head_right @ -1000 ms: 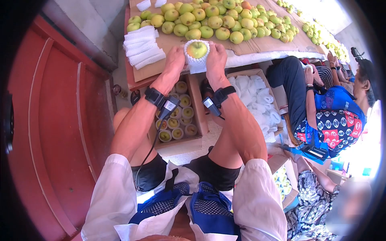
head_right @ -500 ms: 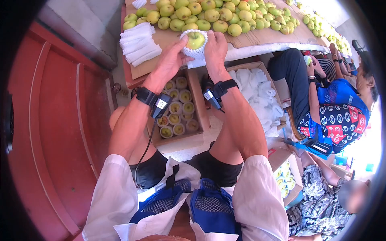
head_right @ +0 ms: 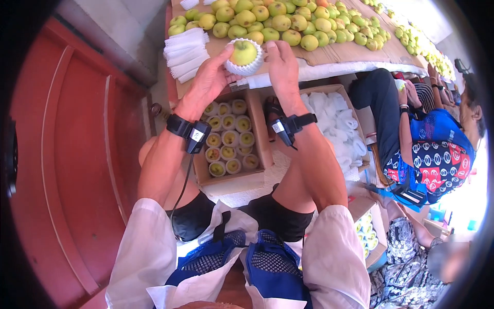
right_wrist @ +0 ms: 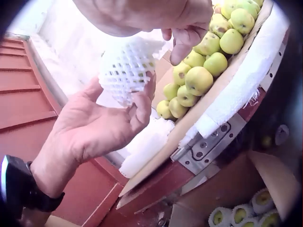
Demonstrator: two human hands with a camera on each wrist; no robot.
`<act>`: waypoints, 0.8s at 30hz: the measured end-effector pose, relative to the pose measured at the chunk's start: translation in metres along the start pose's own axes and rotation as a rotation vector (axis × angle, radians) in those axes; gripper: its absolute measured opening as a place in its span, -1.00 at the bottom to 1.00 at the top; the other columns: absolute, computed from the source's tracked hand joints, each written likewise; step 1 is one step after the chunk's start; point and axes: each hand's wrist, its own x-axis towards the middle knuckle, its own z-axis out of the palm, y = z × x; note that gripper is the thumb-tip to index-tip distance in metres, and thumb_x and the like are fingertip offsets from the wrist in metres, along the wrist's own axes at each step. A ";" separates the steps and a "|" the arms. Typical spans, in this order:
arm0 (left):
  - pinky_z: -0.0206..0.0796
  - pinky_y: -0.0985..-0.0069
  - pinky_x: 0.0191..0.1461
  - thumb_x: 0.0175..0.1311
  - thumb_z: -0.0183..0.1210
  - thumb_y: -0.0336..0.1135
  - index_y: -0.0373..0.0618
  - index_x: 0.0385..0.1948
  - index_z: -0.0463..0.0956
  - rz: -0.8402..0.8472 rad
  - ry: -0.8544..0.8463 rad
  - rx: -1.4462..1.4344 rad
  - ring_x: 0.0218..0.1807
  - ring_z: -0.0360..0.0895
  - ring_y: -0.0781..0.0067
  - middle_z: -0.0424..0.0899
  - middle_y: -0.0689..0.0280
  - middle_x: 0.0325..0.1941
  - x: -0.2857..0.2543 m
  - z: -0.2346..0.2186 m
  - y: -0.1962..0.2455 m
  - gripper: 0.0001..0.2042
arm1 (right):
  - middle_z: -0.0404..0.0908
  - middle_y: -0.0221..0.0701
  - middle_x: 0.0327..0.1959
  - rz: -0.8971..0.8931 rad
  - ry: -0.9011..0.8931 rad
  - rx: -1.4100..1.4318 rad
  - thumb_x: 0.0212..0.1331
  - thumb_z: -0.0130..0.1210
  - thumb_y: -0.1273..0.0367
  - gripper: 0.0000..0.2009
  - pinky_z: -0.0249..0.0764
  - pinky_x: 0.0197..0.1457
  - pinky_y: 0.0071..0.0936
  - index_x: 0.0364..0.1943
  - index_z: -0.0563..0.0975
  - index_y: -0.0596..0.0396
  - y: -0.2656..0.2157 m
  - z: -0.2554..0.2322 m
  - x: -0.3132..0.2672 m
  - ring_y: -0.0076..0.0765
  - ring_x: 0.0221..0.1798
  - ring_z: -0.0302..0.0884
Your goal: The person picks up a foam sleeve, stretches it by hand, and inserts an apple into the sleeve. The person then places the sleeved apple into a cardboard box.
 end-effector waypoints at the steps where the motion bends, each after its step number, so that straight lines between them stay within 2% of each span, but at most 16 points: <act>1: 0.46 0.53 -0.02 0.45 0.16 0.03 -0.13 0.20 0.52 0.019 0.003 0.000 0.02 0.62 0.51 0.68 0.29 0.09 -0.005 0.004 0.004 -0.53 | 0.67 -0.26 -0.05 0.025 -0.067 -0.021 0.42 0.10 0.16 -0.56 0.49 0.10 -0.29 0.13 0.50 0.29 -0.008 -0.006 -0.004 -0.25 0.01 0.60; 2: 0.45 0.58 -0.08 0.43 0.18 0.02 -0.14 0.17 0.55 0.037 0.005 -0.002 -0.02 0.63 0.54 0.70 0.30 0.06 -0.009 0.005 0.007 -0.53 | 0.64 -0.23 0.02 0.001 -0.106 -0.046 0.38 0.14 0.16 -0.53 0.48 0.13 -0.29 0.16 0.48 0.29 -0.018 -0.007 -0.010 -0.25 0.06 0.58; 5: 0.46 0.43 0.20 0.46 0.17 -0.01 -0.13 0.18 0.51 0.005 -0.082 0.083 0.16 0.60 0.48 0.66 0.29 0.12 -0.017 -0.008 0.016 -0.55 | 0.54 -0.16 0.20 -0.109 -0.218 -0.189 0.24 0.29 0.15 -0.38 0.45 0.23 -0.28 0.27 0.40 0.26 -0.037 -0.006 -0.024 -0.21 0.21 0.52; 8: 0.52 0.44 0.15 0.42 0.19 -0.02 -0.15 0.12 0.54 -0.016 0.010 0.247 0.11 0.64 0.47 0.68 0.28 0.06 -0.028 -0.014 0.024 -0.57 | 0.44 -0.10 0.30 -0.272 -0.344 -0.446 0.07 0.42 0.15 -0.18 0.44 0.30 -0.20 0.39 0.28 0.16 -0.048 0.001 -0.033 -0.06 0.29 0.48; 10: 0.56 0.48 0.06 0.40 0.21 -0.02 -0.16 0.10 0.55 -0.047 -0.007 0.294 0.04 0.67 0.47 0.69 0.28 0.03 -0.033 -0.022 0.027 -0.57 | 0.41 -0.06 0.31 -0.319 -0.465 -0.595 -0.03 0.46 0.16 -0.08 0.45 0.31 -0.13 0.44 0.22 0.08 -0.067 0.008 -0.042 0.09 0.30 0.48; 11: 0.58 0.51 0.02 0.39 0.22 -0.02 -0.16 0.09 0.55 -0.073 -0.013 0.313 0.00 0.68 0.47 0.70 0.27 0.01 -0.035 -0.028 0.025 -0.57 | 0.41 -0.03 0.30 -0.368 -0.483 -0.661 -0.05 0.46 0.17 -0.07 0.47 0.28 -0.07 0.46 0.20 -0.02 -0.072 0.012 -0.045 0.22 0.27 0.47; 12: 0.60 0.55 -0.10 0.39 0.22 -0.05 -0.17 0.09 0.55 -0.057 -0.048 0.299 -0.07 0.71 0.46 0.70 0.26 0.00 -0.035 -0.036 0.020 -0.58 | 0.39 -0.07 0.33 -0.369 -0.524 -0.711 -0.03 0.48 0.20 -0.07 0.40 0.37 -0.15 0.47 0.20 -0.03 -0.069 0.017 -0.048 0.11 0.36 0.39; 14: 0.55 0.51 -0.01 0.40 0.22 -0.08 -0.22 0.15 0.51 -0.107 -0.120 0.392 0.02 0.69 0.42 0.70 0.20 0.04 -0.034 -0.055 0.012 -0.56 | 0.42 -0.08 0.32 -0.339 -0.580 -0.782 -0.03 0.45 0.23 -0.13 0.42 0.35 -0.17 0.43 0.26 -0.06 -0.080 0.028 -0.063 0.11 0.32 0.44; 15: 0.49 0.48 -0.05 0.37 0.23 -0.09 -0.21 0.07 0.55 -0.094 0.014 0.409 -0.09 0.64 0.43 0.68 0.24 -0.09 -0.058 -0.040 0.023 -0.60 | 0.47 0.02 0.22 -0.348 -0.581 -0.853 -0.07 0.49 0.21 -0.09 0.51 0.21 -0.09 0.43 0.24 -0.01 -0.088 0.034 -0.069 0.20 0.19 0.55; 16: 0.44 0.46 -0.09 0.34 0.24 -0.11 -0.20 -0.01 0.60 -0.076 0.145 0.432 -0.19 0.58 0.44 0.66 0.29 -0.22 -0.078 -0.024 0.032 -0.64 | 0.48 0.02 0.20 -0.317 -0.606 -0.866 -0.08 0.50 0.21 -0.09 0.51 0.20 -0.09 0.42 0.24 -0.01 -0.087 0.040 -0.075 0.21 0.18 0.54; 17: 0.42 0.50 -0.20 0.31 0.26 0.00 -0.13 -0.08 0.64 0.015 0.157 0.474 -0.26 0.58 0.49 0.65 0.38 -0.28 -0.082 -0.029 0.021 -0.62 | 0.48 0.01 0.17 -0.285 -0.631 -0.881 -0.09 0.50 0.21 -0.08 0.51 0.19 -0.08 0.42 0.25 -0.01 -0.085 0.044 -0.081 0.22 0.17 0.54; 20: 0.39 0.53 -0.29 0.34 0.24 0.01 -0.12 -0.11 0.65 -0.088 -0.174 0.493 -0.31 0.55 0.56 0.62 0.43 -0.35 -0.070 -0.064 0.014 -0.63 | 0.50 0.00 0.14 -0.222 -0.666 -0.911 -0.05 0.47 0.23 -0.15 0.52 0.18 -0.07 0.39 0.29 0.00 -0.076 0.057 -0.093 0.22 0.16 0.55; 21: 0.35 0.58 -0.34 0.35 0.23 0.02 -0.10 -0.11 0.66 -0.120 -0.112 0.514 -0.32 0.54 0.63 0.63 0.45 -0.35 -0.069 -0.071 0.005 -0.64 | 0.50 -0.01 0.14 -0.229 -0.660 -0.905 -0.04 0.46 0.23 -0.18 0.52 0.18 -0.06 0.37 0.31 0.00 -0.066 0.060 -0.095 0.21 0.16 0.55; 22: 0.34 0.58 -0.33 0.34 0.24 0.02 -0.09 -0.12 0.66 -0.147 -0.127 0.516 -0.32 0.53 0.62 0.62 0.45 -0.35 -0.068 -0.081 -0.001 -0.64 | 0.50 -0.01 0.14 -0.238 -0.651 -0.900 -0.03 0.45 0.23 -0.20 0.53 0.17 -0.06 0.36 0.32 0.00 -0.059 0.064 -0.097 0.21 0.16 0.55; 24: 0.33 0.57 -0.32 0.32 0.25 0.03 -0.08 -0.14 0.66 -0.193 -0.158 0.526 -0.31 0.51 0.61 0.62 0.44 -0.35 -0.072 -0.092 0.002 -0.65 | 0.51 -0.02 0.15 -0.145 -0.658 -0.899 -0.03 0.43 0.23 -0.24 0.51 0.20 -0.10 0.33 0.36 0.04 -0.058 0.072 -0.104 0.17 0.19 0.54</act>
